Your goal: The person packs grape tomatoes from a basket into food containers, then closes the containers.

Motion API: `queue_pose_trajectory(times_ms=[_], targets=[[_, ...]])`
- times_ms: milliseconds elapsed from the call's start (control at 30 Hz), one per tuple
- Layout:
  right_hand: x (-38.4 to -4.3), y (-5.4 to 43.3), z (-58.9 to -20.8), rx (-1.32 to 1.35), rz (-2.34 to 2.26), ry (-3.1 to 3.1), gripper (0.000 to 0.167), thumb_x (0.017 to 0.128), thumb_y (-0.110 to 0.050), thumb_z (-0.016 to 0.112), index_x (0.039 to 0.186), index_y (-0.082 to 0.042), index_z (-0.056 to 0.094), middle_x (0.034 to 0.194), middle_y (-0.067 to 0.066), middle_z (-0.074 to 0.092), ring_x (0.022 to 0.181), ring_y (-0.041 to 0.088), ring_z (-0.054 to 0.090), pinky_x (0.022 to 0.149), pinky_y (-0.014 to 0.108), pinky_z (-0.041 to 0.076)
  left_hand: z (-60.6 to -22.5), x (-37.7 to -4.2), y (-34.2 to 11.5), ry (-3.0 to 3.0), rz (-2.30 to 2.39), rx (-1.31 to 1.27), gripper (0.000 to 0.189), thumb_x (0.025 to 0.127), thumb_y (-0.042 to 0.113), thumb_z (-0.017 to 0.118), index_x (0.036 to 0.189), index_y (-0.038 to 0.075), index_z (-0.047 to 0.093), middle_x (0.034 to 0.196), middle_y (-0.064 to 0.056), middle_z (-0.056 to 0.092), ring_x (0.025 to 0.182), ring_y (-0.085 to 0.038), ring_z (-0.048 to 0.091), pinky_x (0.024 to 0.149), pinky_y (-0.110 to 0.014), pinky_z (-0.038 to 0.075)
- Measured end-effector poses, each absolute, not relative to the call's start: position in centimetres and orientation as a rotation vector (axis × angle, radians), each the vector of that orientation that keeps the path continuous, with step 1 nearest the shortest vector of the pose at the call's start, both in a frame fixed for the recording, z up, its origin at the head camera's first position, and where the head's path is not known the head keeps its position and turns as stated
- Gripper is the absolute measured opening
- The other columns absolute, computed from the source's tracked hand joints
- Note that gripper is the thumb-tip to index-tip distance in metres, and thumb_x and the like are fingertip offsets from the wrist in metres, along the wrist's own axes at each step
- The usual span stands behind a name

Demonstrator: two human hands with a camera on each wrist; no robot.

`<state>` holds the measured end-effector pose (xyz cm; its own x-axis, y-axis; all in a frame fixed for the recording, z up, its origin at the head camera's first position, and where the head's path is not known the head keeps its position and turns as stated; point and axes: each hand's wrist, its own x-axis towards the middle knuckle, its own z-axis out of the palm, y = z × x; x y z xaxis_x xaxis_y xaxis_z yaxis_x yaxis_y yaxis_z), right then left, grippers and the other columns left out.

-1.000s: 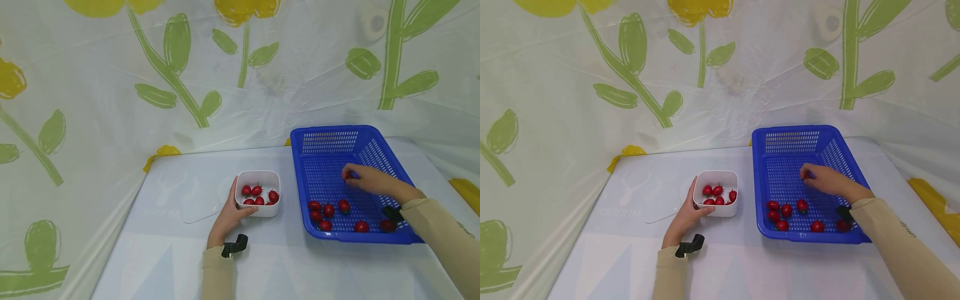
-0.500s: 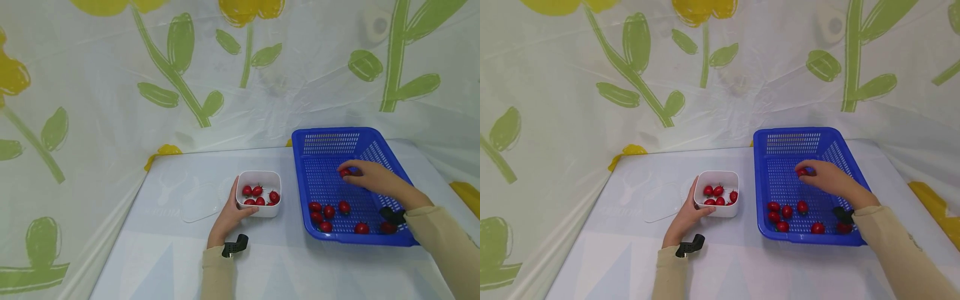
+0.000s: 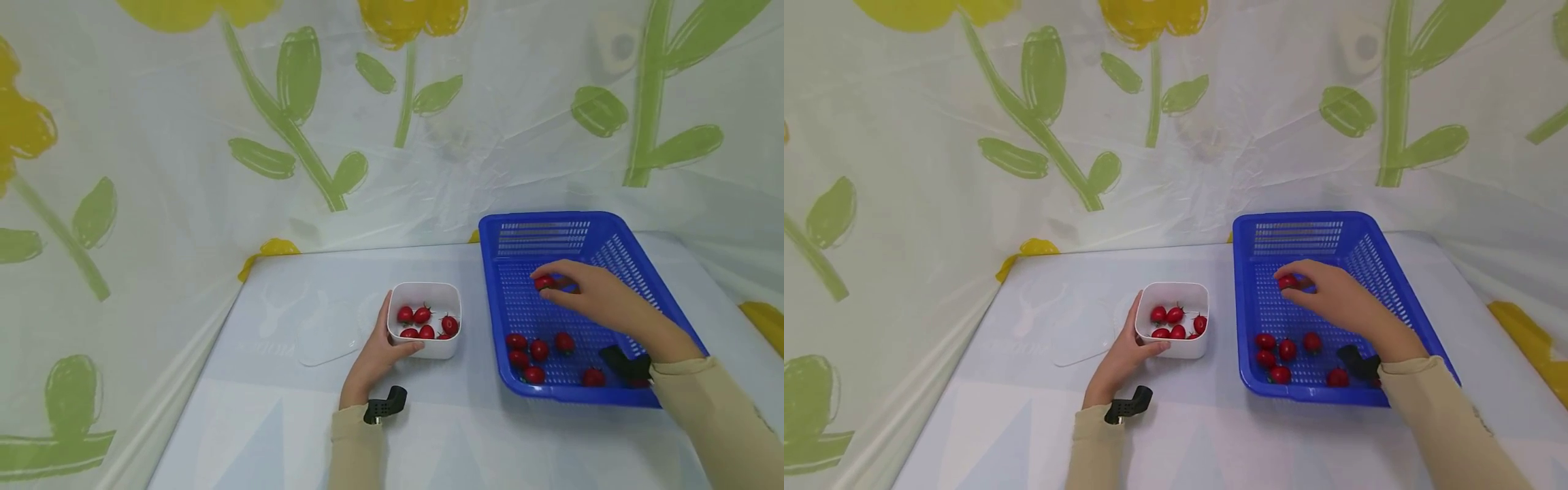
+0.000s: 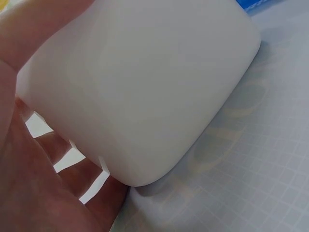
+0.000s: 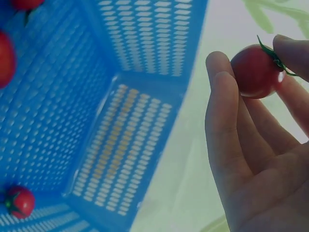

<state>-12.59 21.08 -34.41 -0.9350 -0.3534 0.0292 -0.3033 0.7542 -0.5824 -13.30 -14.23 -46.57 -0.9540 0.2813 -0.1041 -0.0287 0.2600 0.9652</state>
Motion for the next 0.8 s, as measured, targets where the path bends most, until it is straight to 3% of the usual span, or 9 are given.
queue_pose_trajectory(times_ms=[133, 567, 800], targets=[[-11.7, 20.2, -34.0, -0.547, -0.974, 2.873, 0.035, 0.087, -0.038, 0.054, 0.118, -0.022, 0.053, 0.113, 0.003, 0.056, 0.096, 0.023, 0.056, 0.079, 0.046, 0.046, -47.3, -13.6, -14.2, 2.321, 1.740, 0.241, 0.099, 0.066, 0.045, 0.075, 0.136, 0.050, 0.006, 0.140, 0.013, 0.024, 0.126, -0.013, 0.026, 0.098, -0.046, 0.029], [-10.0, 15.8, -33.8, -0.642, -1.119, 2.906, 0.034, 0.087, -0.033, 0.056, 0.120, -0.023, 0.053, 0.108, -0.006, 0.057, 0.093, 0.012, 0.055, 0.075, 0.035, 0.049, -47.4, -13.5, -14.2, 2.318, 1.740, 0.251, 0.099, 0.067, 0.044, 0.075, 0.137, 0.049, 0.005, 0.141, 0.011, 0.023, 0.126, -0.013, 0.025, 0.098, -0.047, 0.028], [-9.6, 14.1, -34.2, -0.567, -1.283, 2.915, 0.037, 0.085, -0.033, 0.059, 0.120, -0.022, 0.054, 0.116, -0.005, 0.054, 0.099, 0.012, 0.054, 0.076, 0.028, 0.049, -47.5, -13.5, -14.3, 2.327, 1.730, 0.244, 0.098, 0.067, 0.044, 0.074, 0.137, 0.050, 0.006, 0.141, 0.011, 0.024, 0.125, -0.013, 0.027, 0.096, -0.045, 0.031]])
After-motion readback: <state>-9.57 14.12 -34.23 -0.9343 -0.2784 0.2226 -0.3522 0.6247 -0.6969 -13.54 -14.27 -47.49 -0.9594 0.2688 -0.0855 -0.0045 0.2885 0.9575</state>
